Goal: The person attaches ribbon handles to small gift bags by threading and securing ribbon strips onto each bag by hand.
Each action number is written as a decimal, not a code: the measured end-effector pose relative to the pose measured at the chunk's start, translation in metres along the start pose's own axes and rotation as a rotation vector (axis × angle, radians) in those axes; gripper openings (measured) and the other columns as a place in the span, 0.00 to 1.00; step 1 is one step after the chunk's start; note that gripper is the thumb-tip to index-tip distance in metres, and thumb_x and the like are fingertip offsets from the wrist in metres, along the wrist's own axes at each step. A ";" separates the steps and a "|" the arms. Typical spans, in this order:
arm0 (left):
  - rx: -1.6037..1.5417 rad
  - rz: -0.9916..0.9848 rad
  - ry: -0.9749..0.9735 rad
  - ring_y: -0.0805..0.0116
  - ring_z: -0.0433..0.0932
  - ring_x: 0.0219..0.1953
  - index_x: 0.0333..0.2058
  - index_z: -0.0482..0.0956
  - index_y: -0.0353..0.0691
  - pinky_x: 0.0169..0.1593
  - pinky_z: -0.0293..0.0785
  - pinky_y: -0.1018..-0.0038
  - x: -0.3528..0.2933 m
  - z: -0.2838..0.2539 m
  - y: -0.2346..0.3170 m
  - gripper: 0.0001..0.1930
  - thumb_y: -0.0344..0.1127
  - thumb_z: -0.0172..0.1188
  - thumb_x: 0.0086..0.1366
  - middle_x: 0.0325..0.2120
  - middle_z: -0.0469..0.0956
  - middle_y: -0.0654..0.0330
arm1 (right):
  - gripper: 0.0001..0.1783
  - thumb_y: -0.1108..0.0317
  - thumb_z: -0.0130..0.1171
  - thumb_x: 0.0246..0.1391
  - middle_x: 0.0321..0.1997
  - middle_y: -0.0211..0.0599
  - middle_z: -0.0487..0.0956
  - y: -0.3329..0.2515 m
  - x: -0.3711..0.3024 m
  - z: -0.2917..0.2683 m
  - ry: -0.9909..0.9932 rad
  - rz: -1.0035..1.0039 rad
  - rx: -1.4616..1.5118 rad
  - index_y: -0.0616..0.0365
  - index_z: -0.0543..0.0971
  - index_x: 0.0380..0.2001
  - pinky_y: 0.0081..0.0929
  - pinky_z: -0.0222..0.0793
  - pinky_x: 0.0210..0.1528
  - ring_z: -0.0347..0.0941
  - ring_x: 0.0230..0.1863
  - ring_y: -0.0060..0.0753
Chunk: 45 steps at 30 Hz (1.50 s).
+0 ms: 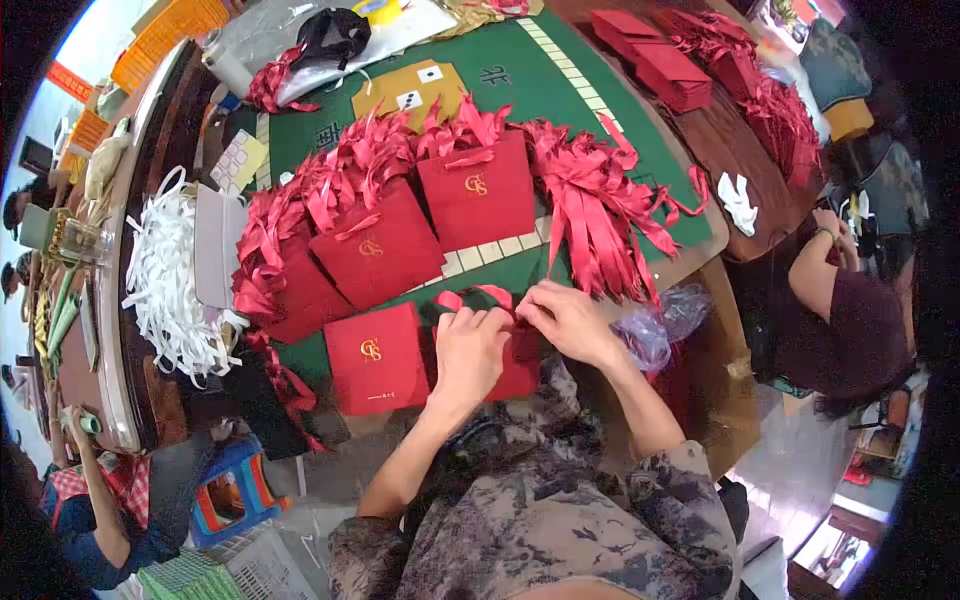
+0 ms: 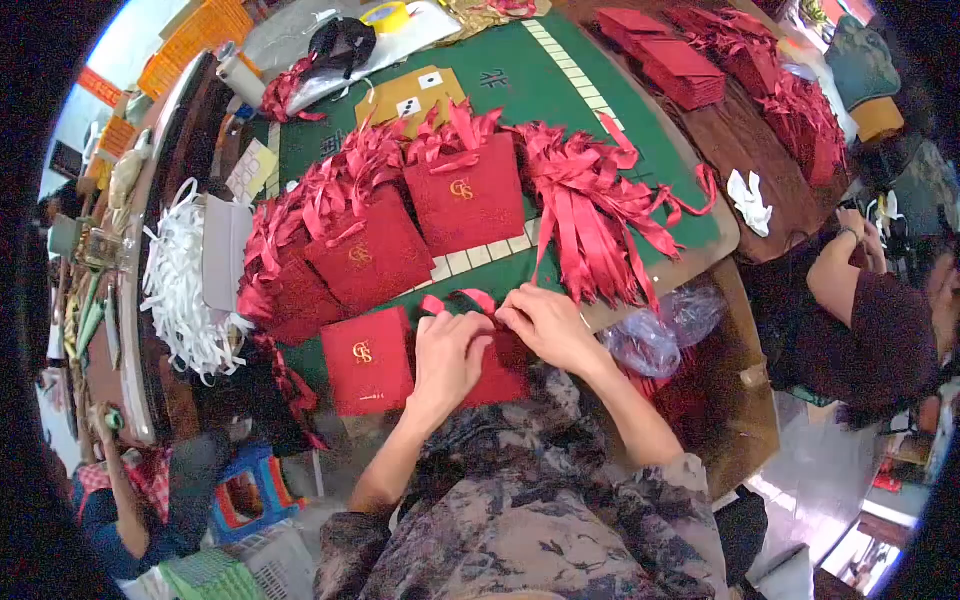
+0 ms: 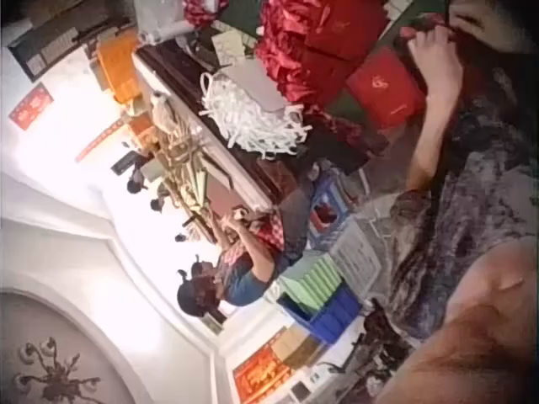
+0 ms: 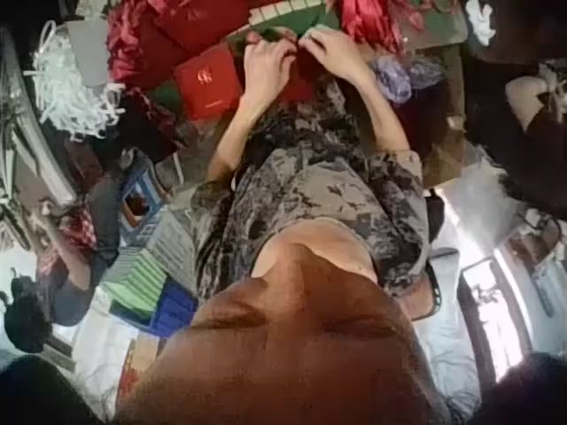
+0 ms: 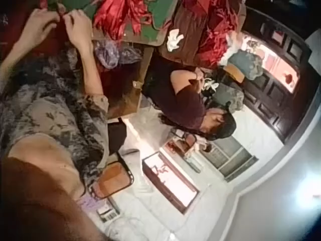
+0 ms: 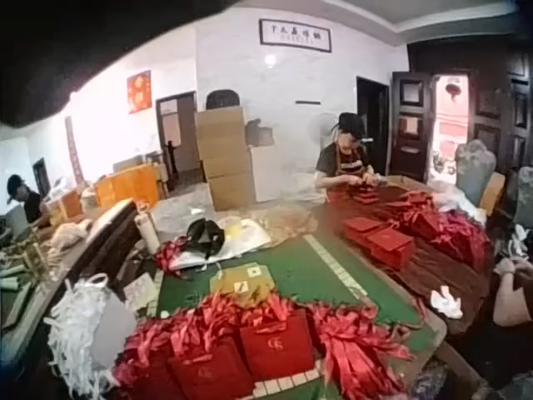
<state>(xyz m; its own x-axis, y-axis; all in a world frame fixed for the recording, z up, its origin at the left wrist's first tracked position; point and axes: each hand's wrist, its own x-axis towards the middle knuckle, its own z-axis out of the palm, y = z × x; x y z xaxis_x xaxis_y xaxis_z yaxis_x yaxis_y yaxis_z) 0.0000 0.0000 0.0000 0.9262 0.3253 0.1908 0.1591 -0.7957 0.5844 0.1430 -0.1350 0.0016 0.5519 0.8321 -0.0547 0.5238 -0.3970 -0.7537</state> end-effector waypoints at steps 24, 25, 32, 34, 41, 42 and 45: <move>0.003 0.000 0.191 0.59 0.73 0.28 0.31 0.79 0.44 0.38 0.62 0.63 0.005 -0.008 -0.003 0.07 0.32 0.69 0.55 0.23 0.78 0.62 | 0.10 0.65 0.67 0.49 0.19 0.36 0.75 -0.015 0.019 0.042 0.328 0.108 0.276 0.60 0.79 0.24 0.30 0.66 0.26 0.72 0.21 0.28; 0.002 0.000 0.190 0.59 0.73 0.28 0.31 0.79 0.44 0.38 0.62 0.63 0.005 -0.008 -0.004 0.07 0.32 0.69 0.55 0.23 0.78 0.62 | 0.10 0.65 0.67 0.49 0.19 0.36 0.75 -0.016 0.019 0.044 0.329 0.109 0.276 0.60 0.79 0.24 0.30 0.66 0.26 0.72 0.21 0.28; -0.064 -0.095 0.112 0.60 0.79 0.31 0.30 0.79 0.42 0.40 0.66 0.64 0.011 -0.007 -0.006 0.08 0.33 0.70 0.53 0.25 0.82 0.61 | 0.13 0.60 0.68 0.51 0.22 0.37 0.77 -0.013 0.024 0.044 0.407 0.108 0.215 0.58 0.80 0.24 0.33 0.67 0.27 0.74 0.23 0.34; -0.085 -0.109 0.107 0.60 0.80 0.31 0.30 0.80 0.41 0.40 0.68 0.64 0.011 -0.007 -0.008 0.09 0.33 0.70 0.52 0.24 0.82 0.60 | 0.11 0.62 0.66 0.53 0.25 0.38 0.77 -0.018 0.024 0.041 0.399 0.100 0.176 0.59 0.80 0.26 0.32 0.68 0.29 0.74 0.24 0.34; -0.177 -0.202 0.212 0.62 0.80 0.31 0.29 0.79 0.40 0.42 0.72 0.66 0.007 -0.013 -0.004 0.09 0.35 0.71 0.54 0.25 0.81 0.59 | 0.16 0.59 0.60 0.63 0.44 0.36 0.78 0.025 0.017 0.050 0.638 0.332 0.867 0.60 0.76 0.45 0.26 0.73 0.41 0.76 0.41 0.28; -0.183 -0.202 0.211 0.63 0.80 0.31 0.28 0.79 0.40 0.41 0.71 0.66 0.006 -0.015 -0.003 0.10 0.35 0.71 0.54 0.26 0.81 0.60 | 0.19 0.54 0.55 0.66 0.48 0.36 0.79 0.024 0.018 0.039 0.432 0.443 1.075 0.58 0.75 0.48 0.29 0.75 0.47 0.78 0.47 0.29; -0.181 -0.188 0.178 0.63 0.80 0.32 0.29 0.79 0.41 0.41 0.70 0.66 0.003 -0.010 -0.006 0.10 0.36 0.71 0.54 0.26 0.81 0.60 | 0.17 0.57 0.52 0.68 0.46 0.34 0.81 0.045 0.039 0.020 -0.009 0.225 1.599 0.58 0.76 0.49 0.29 0.76 0.47 0.79 0.49 0.30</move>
<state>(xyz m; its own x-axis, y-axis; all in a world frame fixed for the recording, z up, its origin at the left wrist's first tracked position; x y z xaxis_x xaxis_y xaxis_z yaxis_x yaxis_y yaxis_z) -0.0014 0.0107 0.0046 0.8096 0.5548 0.1919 0.2436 -0.6149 0.7500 0.1750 -0.1126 -0.0479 0.5134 0.8203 -0.2522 -0.7444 0.2794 -0.6065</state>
